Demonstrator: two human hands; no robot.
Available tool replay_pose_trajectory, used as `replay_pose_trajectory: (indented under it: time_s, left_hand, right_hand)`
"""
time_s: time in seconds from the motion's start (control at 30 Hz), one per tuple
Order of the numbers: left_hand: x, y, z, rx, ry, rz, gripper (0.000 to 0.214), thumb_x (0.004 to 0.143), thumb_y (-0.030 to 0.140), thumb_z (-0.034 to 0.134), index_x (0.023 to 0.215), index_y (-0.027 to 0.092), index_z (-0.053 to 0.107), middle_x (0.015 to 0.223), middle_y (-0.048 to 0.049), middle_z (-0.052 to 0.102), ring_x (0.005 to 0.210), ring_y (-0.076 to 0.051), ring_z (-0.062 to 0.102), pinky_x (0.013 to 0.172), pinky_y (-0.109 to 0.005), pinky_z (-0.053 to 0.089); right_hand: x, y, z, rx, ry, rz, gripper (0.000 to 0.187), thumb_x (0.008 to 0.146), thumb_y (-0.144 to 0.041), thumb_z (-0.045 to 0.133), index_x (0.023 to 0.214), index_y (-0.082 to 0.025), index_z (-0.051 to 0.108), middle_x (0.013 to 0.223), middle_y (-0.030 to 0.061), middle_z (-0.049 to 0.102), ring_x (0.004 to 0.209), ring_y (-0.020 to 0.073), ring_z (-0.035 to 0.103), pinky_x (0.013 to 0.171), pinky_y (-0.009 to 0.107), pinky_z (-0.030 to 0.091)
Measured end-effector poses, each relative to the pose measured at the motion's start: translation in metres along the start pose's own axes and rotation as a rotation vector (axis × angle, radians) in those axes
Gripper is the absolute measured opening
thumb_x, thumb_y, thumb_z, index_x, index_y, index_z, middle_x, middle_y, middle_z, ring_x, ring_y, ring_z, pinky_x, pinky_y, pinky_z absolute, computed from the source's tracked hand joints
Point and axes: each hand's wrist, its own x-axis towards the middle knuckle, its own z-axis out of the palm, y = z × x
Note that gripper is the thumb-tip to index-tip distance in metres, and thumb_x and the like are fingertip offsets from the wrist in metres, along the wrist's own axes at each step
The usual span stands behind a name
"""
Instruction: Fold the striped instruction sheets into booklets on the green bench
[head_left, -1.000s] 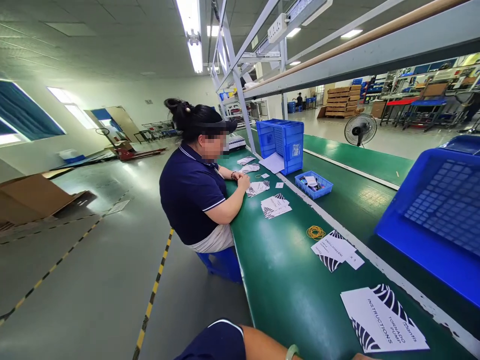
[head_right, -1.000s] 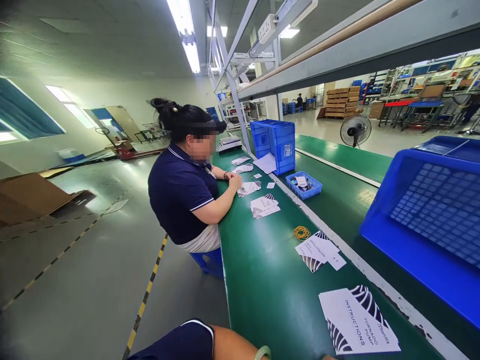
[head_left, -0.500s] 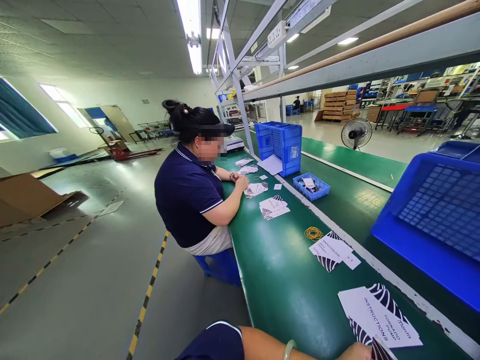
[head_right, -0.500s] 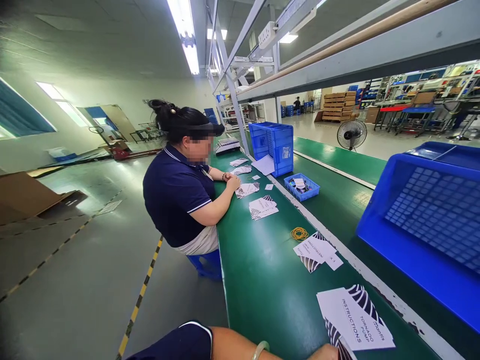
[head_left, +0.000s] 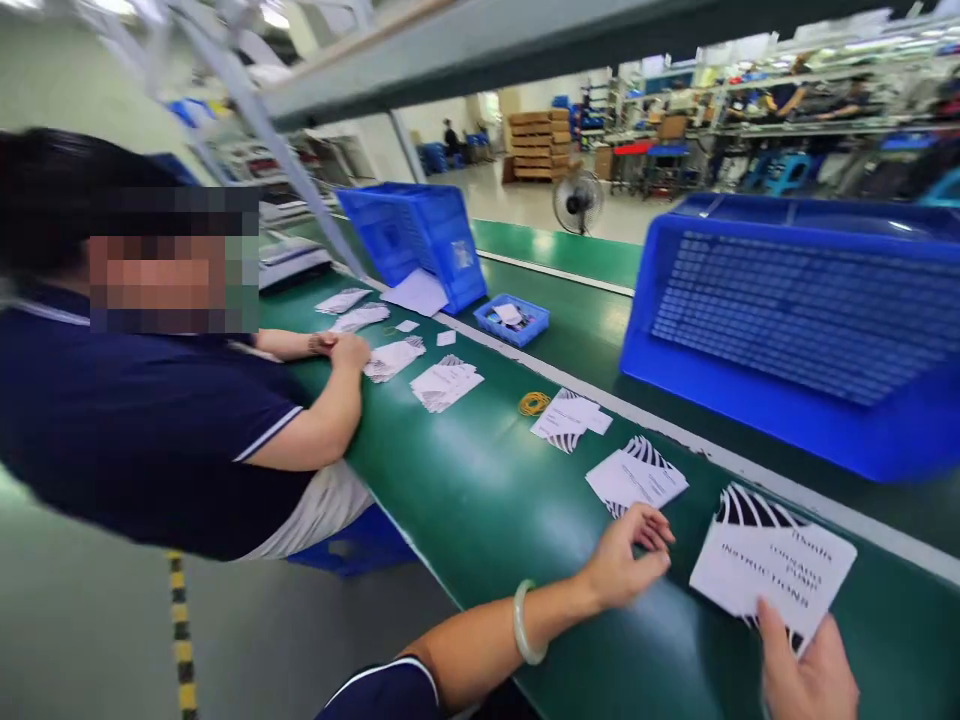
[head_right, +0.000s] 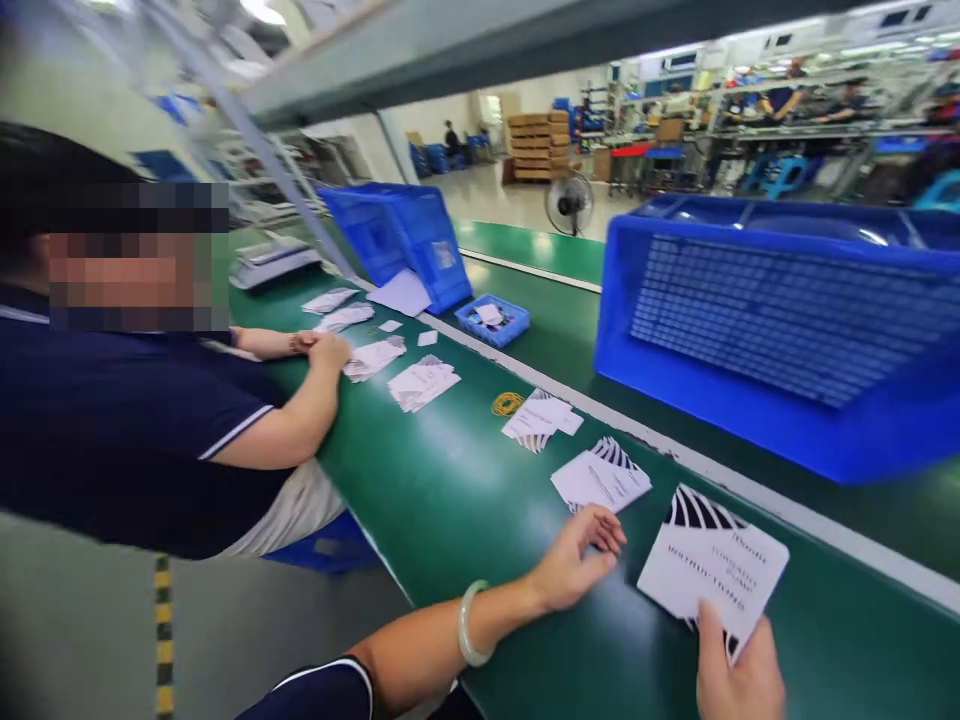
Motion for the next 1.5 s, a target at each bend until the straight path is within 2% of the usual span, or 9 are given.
replay_pose_trajectory:
  time_s: [0.17,0.27,0.37,0.5,0.73,0.87,1.07,1.23,1.5]
  left_hand:
    - [-0.001,0.014,-0.005,0.318,0.035,0.050,0.028,0.073,0.015,0.056,0.100,0.018,0.049,0.099,-0.0057,0.059,0.089,-0.016,0.053,0.083,-0.031,0.039]
    - [-0.002,0.013,-0.006,0.421,0.042,0.049,0.025,0.076,0.017,0.055,0.100,0.019,0.050,0.099,-0.0051,0.059,0.091,-0.016,0.053,0.084,-0.031,0.039]
    - [-0.004,0.012,-0.006,0.499,0.035,0.077,0.022,0.078,0.019,0.053,0.100,0.019,0.050,0.098,-0.0047,0.058,0.091,-0.016,0.053,0.084,-0.031,0.040]
    - [0.003,0.009,-0.011,0.718,0.081,0.211,0.030,0.078,0.024,0.054,0.107,0.019,0.047,0.107,-0.0077,0.055,0.104,-0.020,0.049,0.091,-0.036,0.038]
    - [0.031,-0.005,-0.044,1.142,0.202,0.082,0.084,0.058,0.064,0.064,0.121,0.016,0.036,0.143,-0.0211,0.021,0.133,-0.038,0.015,0.104,-0.055,0.017]
    - [0.035,-0.010,-0.047,1.187,0.134,0.077,0.100,0.048,0.068,0.068,0.124,0.012,0.033,0.141,-0.0236,0.024,0.131,-0.039,0.020,0.105,-0.054,0.016]
    - [0.037,-0.004,-0.046,1.202,0.175,0.105,0.078,0.054,0.051,0.069,0.116,0.012,0.042,0.131,-0.0175,0.039,0.118,-0.033,0.036,0.098,-0.045,0.032]
    - [0.032,-0.004,-0.049,1.217,0.204,0.089,0.080,0.060,0.060,0.063,0.119,0.009,0.043,0.132,-0.0181,0.038,0.114,-0.033,0.039,0.097,-0.044,0.033]
    - [0.022,0.006,-0.051,1.134,0.160,0.075,0.087,0.069,0.071,0.047,0.127,0.006,0.037,0.140,-0.0208,0.029,0.122,-0.034,0.031,0.102,-0.046,0.026]
  right_hand:
    - [0.031,0.021,-0.064,0.049,0.336,0.128,0.053,0.079,-0.048,0.054,0.121,-0.017,0.052,0.114,0.0124,0.060,0.101,0.0300,0.056,0.079,0.039,0.044]
    - [0.050,0.053,-0.091,-0.120,0.341,0.207,0.052,0.077,-0.045,0.055,0.121,-0.017,0.054,0.108,0.0138,0.062,0.094,0.0296,0.057,0.071,0.037,0.042]
    - [0.061,0.084,-0.092,-0.311,0.260,0.160,0.051,0.078,-0.039,0.052,0.120,-0.010,0.053,0.103,0.0186,0.061,0.092,0.0303,0.055,0.070,0.038,0.040]
    - [0.058,0.104,-0.075,-0.508,0.502,0.043,0.063,0.077,-0.044,0.052,0.128,-0.007,0.046,0.120,0.0253,0.049,0.110,0.0376,0.042,0.083,0.050,0.034]
    - [0.055,0.068,-0.072,-0.418,0.657,-0.358,0.051,0.078,-0.037,0.051,0.119,-0.007,0.055,0.121,0.0213,0.051,0.116,0.0356,0.043,0.096,0.050,0.029]
    - [0.070,0.000,-0.040,-0.364,0.315,-0.554,0.050,0.086,-0.043,0.040,0.120,-0.008,0.052,0.109,0.0179,0.058,0.106,0.0310,0.050,0.093,0.045,0.035]
    - [0.102,-0.081,0.074,-0.406,-0.066,-0.839,0.065,0.085,-0.056,0.029,0.123,-0.007,0.048,0.114,0.0175,0.057,0.105,0.0328,0.050,0.091,0.045,0.038]
    - [0.107,-0.078,0.126,-0.483,-0.020,-0.874,0.070,0.086,-0.057,0.019,0.123,-0.006,0.049,0.124,0.0201,0.051,0.114,0.0355,0.046,0.093,0.049,0.038]
    - [0.122,-0.063,0.133,-0.490,-0.147,-0.875,0.071,0.085,-0.058,0.018,0.126,-0.008,0.047,0.128,0.0166,0.051,0.118,0.0328,0.045,0.092,0.049,0.040]
